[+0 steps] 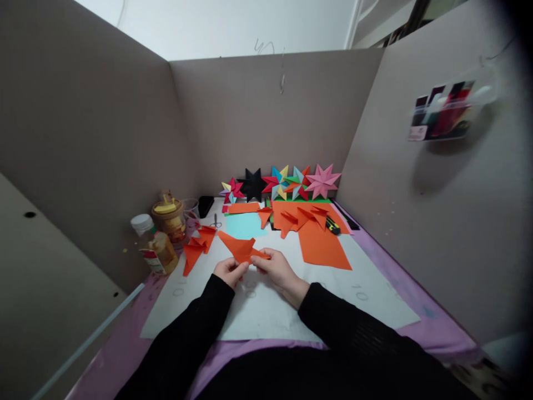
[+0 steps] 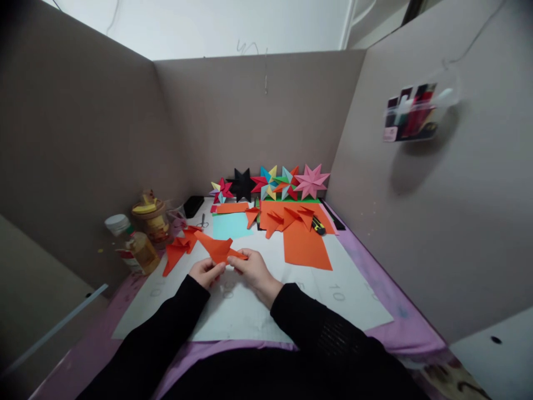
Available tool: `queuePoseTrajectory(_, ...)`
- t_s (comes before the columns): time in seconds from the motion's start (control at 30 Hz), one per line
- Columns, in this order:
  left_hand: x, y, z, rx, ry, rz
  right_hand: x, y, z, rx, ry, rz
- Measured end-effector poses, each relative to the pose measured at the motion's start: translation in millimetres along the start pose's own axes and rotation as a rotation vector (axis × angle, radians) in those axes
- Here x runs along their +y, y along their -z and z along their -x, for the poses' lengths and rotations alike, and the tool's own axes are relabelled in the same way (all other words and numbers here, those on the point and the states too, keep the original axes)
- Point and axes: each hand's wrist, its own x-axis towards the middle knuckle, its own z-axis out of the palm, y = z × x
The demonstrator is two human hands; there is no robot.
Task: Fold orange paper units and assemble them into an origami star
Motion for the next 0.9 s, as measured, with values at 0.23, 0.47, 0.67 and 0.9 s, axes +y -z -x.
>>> queuePoseTrajectory(0.23, 11, 5.3, 1, 0.045, 0.008, 0.134, -3, 10, -6, 0.063, -0.037, -0.088)
queuePoseTrajectory(0.47, 4, 4.0, 0, 0.036, -0.009, 0.097, -9, 25, -13, 0.156, 0.064, -0.057)
queuePoseTrajectory(0.67, -9, -6.6, 2, -0.088, -0.194, -0.063, -3, 13, -4, -0.139, 0.033, 0.104)
queuePoseTrajectory(0.9, -2, 2.8, -3, 0.026, -0.165, 0.096, -3, 14, 0, -0.286, -0.085, 0.182)
